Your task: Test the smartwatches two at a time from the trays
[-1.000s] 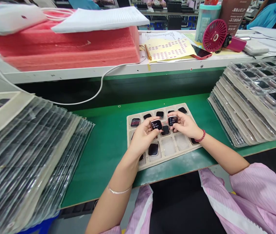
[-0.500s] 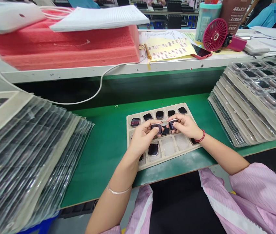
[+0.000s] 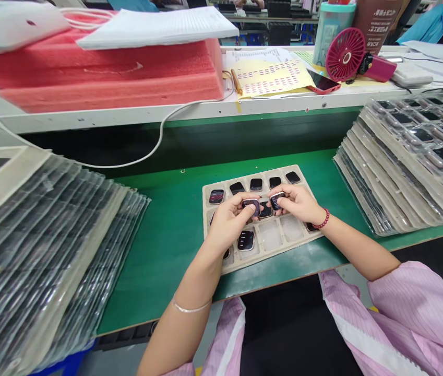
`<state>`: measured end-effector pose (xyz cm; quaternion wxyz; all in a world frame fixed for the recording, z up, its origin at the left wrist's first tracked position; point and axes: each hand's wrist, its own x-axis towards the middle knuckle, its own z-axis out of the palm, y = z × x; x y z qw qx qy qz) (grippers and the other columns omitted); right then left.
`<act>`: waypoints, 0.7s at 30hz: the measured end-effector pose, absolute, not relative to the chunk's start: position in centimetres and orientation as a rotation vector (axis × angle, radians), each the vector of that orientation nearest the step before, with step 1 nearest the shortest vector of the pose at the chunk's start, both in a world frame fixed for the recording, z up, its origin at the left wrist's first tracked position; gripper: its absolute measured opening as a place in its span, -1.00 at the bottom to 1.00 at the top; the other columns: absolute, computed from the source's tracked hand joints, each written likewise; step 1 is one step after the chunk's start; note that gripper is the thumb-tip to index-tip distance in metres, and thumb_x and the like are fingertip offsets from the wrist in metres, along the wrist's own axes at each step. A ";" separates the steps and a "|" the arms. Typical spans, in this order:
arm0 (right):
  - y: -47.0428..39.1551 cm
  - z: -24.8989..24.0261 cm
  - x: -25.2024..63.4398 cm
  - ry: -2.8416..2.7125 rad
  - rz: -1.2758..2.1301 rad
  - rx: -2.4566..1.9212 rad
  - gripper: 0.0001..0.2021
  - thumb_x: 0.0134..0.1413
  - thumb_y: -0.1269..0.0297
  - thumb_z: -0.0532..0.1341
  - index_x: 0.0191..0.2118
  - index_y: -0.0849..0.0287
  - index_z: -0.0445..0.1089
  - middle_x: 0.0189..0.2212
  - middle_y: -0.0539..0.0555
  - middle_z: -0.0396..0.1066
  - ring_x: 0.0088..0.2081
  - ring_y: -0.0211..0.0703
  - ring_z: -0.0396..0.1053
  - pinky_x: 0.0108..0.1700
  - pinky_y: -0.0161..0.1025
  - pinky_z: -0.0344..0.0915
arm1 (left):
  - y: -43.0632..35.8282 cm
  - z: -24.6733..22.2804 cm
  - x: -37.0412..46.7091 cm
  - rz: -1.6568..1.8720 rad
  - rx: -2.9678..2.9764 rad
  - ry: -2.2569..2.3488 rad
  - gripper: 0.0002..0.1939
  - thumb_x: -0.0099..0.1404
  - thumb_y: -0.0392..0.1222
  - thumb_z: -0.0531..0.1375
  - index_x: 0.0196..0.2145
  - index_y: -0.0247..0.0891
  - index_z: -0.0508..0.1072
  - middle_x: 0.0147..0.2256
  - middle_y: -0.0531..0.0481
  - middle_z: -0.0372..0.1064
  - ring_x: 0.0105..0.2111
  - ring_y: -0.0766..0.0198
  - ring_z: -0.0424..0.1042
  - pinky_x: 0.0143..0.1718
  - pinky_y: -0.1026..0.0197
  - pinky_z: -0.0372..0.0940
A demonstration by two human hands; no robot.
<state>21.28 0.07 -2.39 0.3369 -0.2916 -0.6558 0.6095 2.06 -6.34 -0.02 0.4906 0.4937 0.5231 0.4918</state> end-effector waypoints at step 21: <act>0.1 -2.4 21.4 -1.768 1.535 -0.727 -0.70 0.07 0.38 0.19 -0.04 0.23 0.38 -0.16 0.13 0.51 -0.31 -0.24 0.53 -0.28 -0.31 0.50 | -6.3 -0.9 1.8 1.199 1.223 1.269 -0.64 0.09 -0.19 0.31 -0.12 -0.25 0.48 -0.24 -0.06 0.52 -0.24 0.17 0.52 -0.23 0.19 0.43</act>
